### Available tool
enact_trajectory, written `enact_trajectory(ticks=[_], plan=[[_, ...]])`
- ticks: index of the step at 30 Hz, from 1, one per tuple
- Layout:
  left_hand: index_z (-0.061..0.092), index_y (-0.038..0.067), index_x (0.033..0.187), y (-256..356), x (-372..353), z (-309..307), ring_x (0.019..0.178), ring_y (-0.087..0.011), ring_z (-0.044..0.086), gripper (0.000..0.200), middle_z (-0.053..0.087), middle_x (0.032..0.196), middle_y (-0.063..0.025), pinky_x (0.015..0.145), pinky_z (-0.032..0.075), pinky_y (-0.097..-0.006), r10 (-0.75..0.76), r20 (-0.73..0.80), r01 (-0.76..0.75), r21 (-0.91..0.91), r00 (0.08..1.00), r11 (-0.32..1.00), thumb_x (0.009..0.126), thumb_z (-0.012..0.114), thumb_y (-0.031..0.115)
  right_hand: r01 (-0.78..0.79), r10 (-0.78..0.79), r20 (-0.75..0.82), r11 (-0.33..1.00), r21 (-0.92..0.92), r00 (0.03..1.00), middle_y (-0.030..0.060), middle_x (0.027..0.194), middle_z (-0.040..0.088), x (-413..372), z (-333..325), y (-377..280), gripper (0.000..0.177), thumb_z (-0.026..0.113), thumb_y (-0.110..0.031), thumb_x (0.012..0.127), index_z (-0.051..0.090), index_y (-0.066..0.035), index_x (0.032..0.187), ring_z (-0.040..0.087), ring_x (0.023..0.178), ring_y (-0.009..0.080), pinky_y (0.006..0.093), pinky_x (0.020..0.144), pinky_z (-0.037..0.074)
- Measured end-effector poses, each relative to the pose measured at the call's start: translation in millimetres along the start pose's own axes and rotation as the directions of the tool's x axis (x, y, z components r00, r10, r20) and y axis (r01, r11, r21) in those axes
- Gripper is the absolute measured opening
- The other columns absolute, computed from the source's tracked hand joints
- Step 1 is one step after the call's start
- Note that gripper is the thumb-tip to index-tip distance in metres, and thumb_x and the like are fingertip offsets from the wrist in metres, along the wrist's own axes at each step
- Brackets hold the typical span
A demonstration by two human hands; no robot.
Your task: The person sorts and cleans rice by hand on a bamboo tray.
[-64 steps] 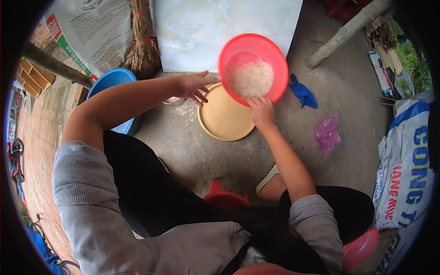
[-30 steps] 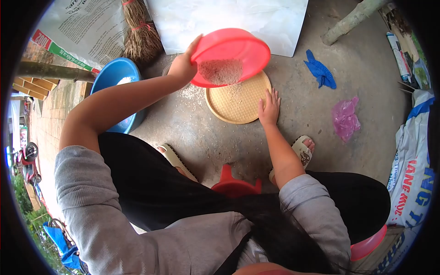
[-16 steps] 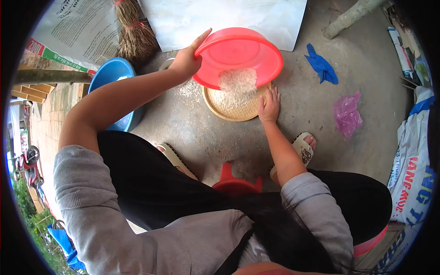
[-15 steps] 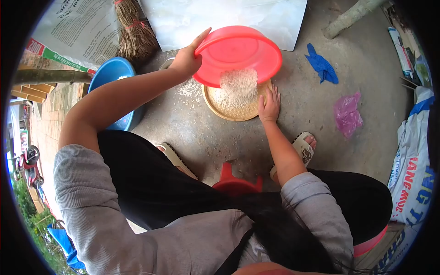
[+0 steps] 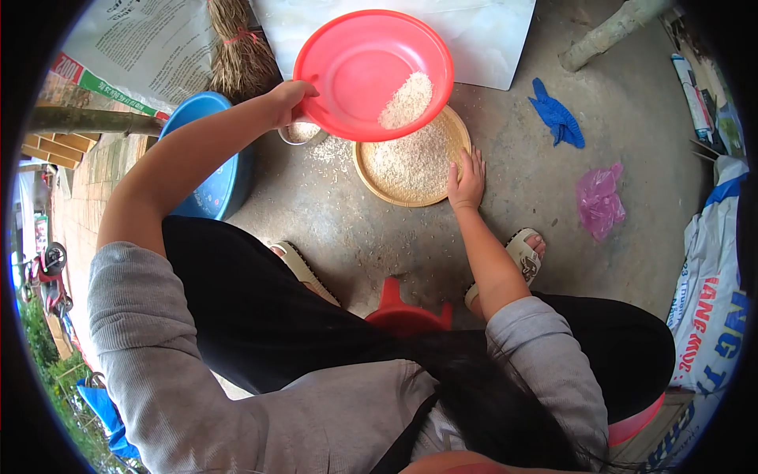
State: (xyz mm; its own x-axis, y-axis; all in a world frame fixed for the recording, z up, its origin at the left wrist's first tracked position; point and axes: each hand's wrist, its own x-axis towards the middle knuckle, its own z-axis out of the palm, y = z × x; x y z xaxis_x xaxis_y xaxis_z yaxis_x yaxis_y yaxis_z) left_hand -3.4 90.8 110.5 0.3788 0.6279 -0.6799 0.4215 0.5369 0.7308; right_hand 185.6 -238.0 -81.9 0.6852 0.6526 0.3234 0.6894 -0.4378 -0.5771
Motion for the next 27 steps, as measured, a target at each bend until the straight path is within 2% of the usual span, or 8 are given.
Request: enact_trajectory(ticks=[11,13,14,16,19,20,23,27], plan=[[0.048,0.002,0.123,7,-57,-12,0.081,-0.0278,0.067,0.039,0.061,0.104,-0.0167,0.063,0.060,-0.0401,0.070,0.093,-0.092,0.261,0.993,0.961,0.085,0.050,0.010,-0.108,0.116,-0.061,0.987,0.115,0.991,0.0210,0.125,0.052,4,11,-3,0.041,0.053,-0.009,0.082,0.050,-0.005,0.122,0.044,0.122,0.0377,0.0473,0.105,0.029],[0.047,0.001,0.123,3,-59,-21,0.081,-0.0283,0.067,0.039,0.061,0.104,-0.0170,0.062,0.060,-0.0409,0.064,0.045,-0.073,0.255,0.997,0.964,0.085,0.050,0.010,-0.508,0.594,0.015,0.673,0.538,0.804,0.0219,0.120,0.055,17,9,-22,0.047,0.054,-0.001,0.079,0.046,-0.003,0.126,0.048,0.118,0.0356,0.0431,0.100,0.037],[0.046,0.001,0.123,-1,-59,-27,0.082,-0.0289,0.066,0.040,0.060,0.104,-0.0172,0.061,0.060,-0.0417,0.055,-0.004,-0.052,0.250,0.999,0.967,0.085,0.050,0.011,-0.502,0.586,0.013,0.682,0.533,0.810,0.0219,0.120,0.055,25,10,-24,0.047,0.054,-0.001,0.079,0.046,-0.003,0.126,0.048,0.118,0.0356,0.0431,0.100,0.037],[0.045,0.000,0.123,-11,-58,-42,0.082,-0.0292,0.066,0.040,0.060,0.104,-0.0176,0.062,0.060,-0.0418,0.063,-0.081,-0.047,0.181,0.995,0.982,0.085,0.050,0.011,-0.708,0.813,0.081,0.448,0.545,0.577,0.0222,0.113,0.058,35,20,-19,0.052,0.059,-0.004,0.080,0.040,0.000,0.129,0.053,0.112,0.0301,0.0374,0.093,0.043],[0.046,-0.001,0.121,-20,-46,-79,0.083,-0.0303,0.066,0.038,0.060,0.105,-0.0187,0.064,0.060,-0.0426,0.075,-0.190,-0.062,0.077,0.979,0.995,0.086,0.049,0.012,-0.781,0.833,0.221,0.336,0.526,0.507,0.0216,0.109,0.060,38,39,-5,0.062,0.065,-0.013,0.081,0.035,0.001,0.133,0.058,0.104,0.0253,0.0364,0.090,0.044],[0.046,-0.002,0.121,-21,-46,-90,0.084,-0.0306,0.066,0.038,0.060,0.105,-0.0188,0.064,0.060,-0.0429,0.060,-0.230,-0.051,0.045,0.971,0.998,0.086,0.049,0.013,-0.720,0.709,0.294,0.423,0.550,0.641,0.0180,0.107,0.061,34,45,7,0.056,0.064,-0.022,0.084,0.041,0.003,0.129,0.060,0.098,0.0231,0.0362,0.087,0.045],[0.044,-0.003,0.122,-15,-66,-110,0.086,-0.0312,0.066,0.039,0.060,0.106,-0.0194,0.065,0.060,-0.0432,0.055,-0.305,-0.047,0.036,0.951,0.998,0.087,0.049,0.014,-0.724,0.502,0.522,0.476,0.499,0.690,0.0159,0.108,0.061,33,32,-1,0.047,0.057,-0.025,0.090,0.048,0.006,0.123,0.059,0.096,0.0229,0.0359,0.086,0.045],[0.041,-0.003,0.123,-22,-80,-131,0.086,-0.0315,0.066,0.040,0.059,0.107,-0.0196,0.065,0.060,-0.0437,0.071,-0.379,-0.038,0.096,0.923,0.995,0.088,0.047,0.014,-0.748,0.547,0.526,0.346,0.567,0.652,0.0142,0.108,0.061,24,26,-20,0.040,0.050,-0.027,0.094,0.054,0.007,0.116,0.059,0.094,0.0222,0.0351,0.084,0.047]])
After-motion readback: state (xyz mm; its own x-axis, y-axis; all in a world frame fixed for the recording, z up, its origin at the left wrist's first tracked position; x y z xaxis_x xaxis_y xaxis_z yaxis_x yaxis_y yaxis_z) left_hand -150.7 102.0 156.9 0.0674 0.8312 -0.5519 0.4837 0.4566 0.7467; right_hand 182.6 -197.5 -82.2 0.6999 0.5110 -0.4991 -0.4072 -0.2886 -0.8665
